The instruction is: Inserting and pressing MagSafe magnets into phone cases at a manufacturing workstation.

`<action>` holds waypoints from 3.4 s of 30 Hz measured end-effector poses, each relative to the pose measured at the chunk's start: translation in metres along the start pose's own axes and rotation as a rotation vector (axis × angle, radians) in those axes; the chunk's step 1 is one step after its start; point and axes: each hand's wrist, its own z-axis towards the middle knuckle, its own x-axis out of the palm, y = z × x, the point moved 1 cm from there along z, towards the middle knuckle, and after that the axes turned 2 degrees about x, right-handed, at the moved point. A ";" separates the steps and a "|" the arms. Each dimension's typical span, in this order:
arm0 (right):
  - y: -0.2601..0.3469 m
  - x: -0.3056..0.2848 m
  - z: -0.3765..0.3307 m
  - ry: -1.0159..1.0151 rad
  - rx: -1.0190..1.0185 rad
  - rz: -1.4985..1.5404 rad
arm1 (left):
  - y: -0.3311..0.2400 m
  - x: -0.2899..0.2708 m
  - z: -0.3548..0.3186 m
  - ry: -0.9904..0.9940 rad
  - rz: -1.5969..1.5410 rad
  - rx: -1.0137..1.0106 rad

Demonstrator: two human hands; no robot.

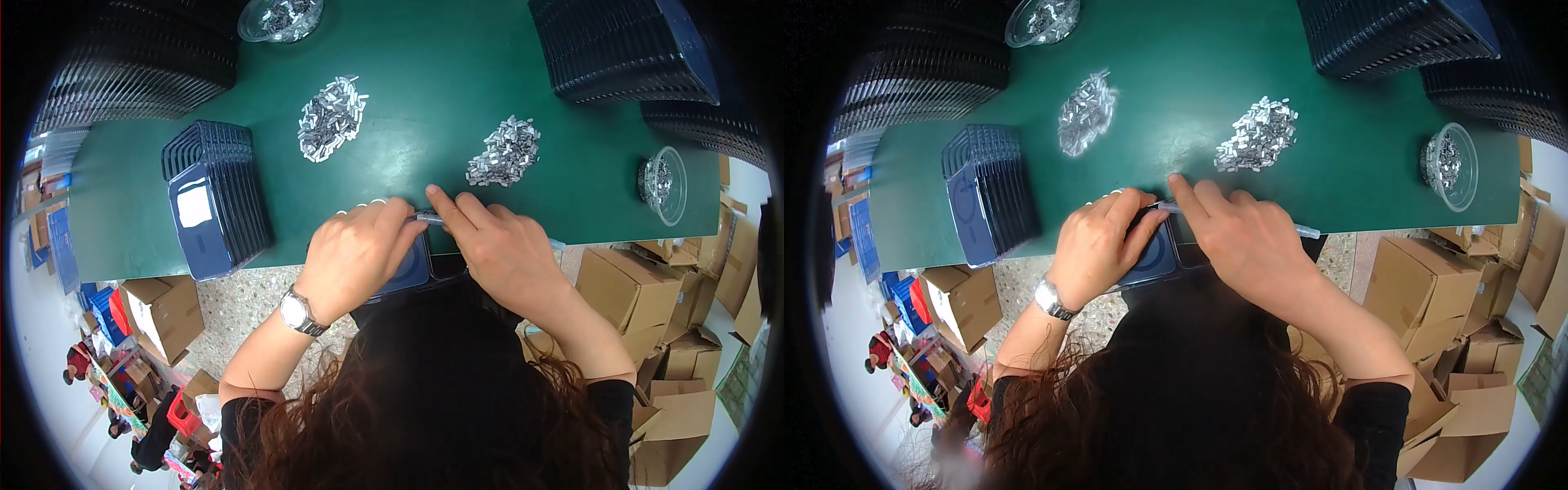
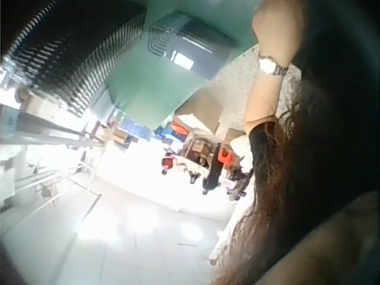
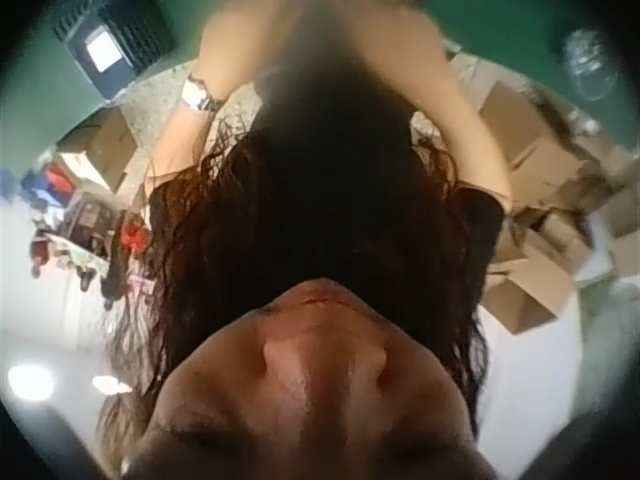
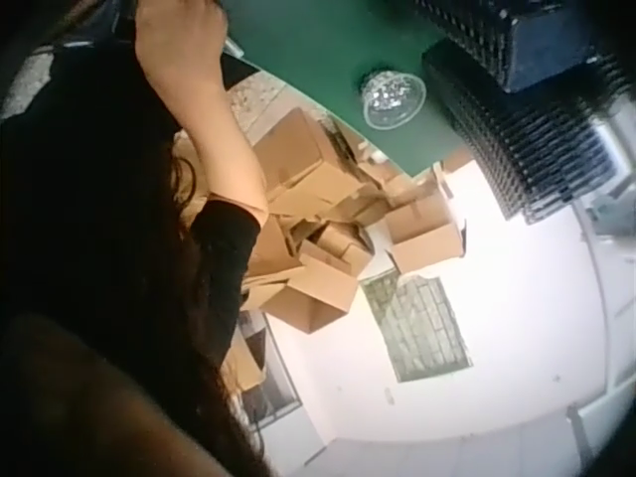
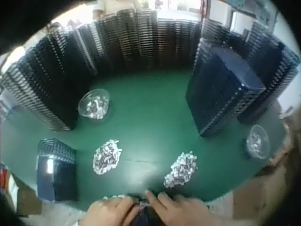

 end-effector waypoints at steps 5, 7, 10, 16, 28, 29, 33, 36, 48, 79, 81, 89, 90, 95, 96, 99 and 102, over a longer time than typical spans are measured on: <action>0.000 0.003 -0.002 -0.024 0.073 0.046 | -0.001 0.005 0.003 -0.043 0.036 0.005; -0.003 0.002 -0.003 -0.039 0.059 0.030 | -0.003 0.005 0.005 -0.035 0.017 0.009; -0.002 0.001 -0.007 -0.059 0.047 0.057 | -0.005 0.005 0.005 -0.010 -0.044 -0.006; -0.034 0.006 -0.040 -0.211 0.101 0.169 | 0.013 -0.004 -0.015 -0.013 -0.073 -0.096; -0.049 0.024 -0.042 -0.407 0.220 0.062 | 0.006 0.006 -0.018 -0.323 -0.289 -0.122; -0.049 0.025 -0.044 -0.404 0.206 0.074 | 0.005 0.008 -0.017 -0.306 -0.278 -0.108; -0.056 0.023 -0.046 -0.439 0.261 0.289 | 0.002 0.016 -0.011 -0.225 -0.229 -0.079; -0.058 0.010 -0.041 -0.431 0.426 0.421 | -0.003 0.016 -0.005 -0.163 -0.169 -0.054; -0.049 0.012 -0.015 -0.362 0.560 0.345 | -0.013 0.021 0.018 -0.025 -0.105 -0.062; -0.025 0.000 -0.016 -0.204 0.125 0.229 | -0.006 0.029 0.025 0.012 0.010 0.098; -0.022 0.000 -0.019 -0.158 0.110 0.083 | -0.005 0.029 0.025 0.003 0.001 0.109; -0.002 0.002 -0.010 -0.032 0.167 -0.044 | -0.006 0.027 0.024 0.035 -0.007 0.109; -0.002 0.003 -0.010 -0.031 0.166 -0.045 | -0.006 0.027 0.024 0.034 -0.008 0.108; -0.008 0.007 -0.009 -0.108 0.100 -0.084 | -0.007 0.025 0.024 0.089 0.029 0.094; -0.009 0.009 -0.009 -0.107 0.099 -0.085 | -0.006 0.025 0.023 0.089 0.027 0.094; -0.012 0.014 -0.007 -0.112 0.099 -0.022 | -0.006 0.026 0.022 0.067 0.022 0.114; -0.011 0.016 -0.003 -0.243 0.050 -0.003 | -0.005 0.026 0.021 0.061 -0.021 0.070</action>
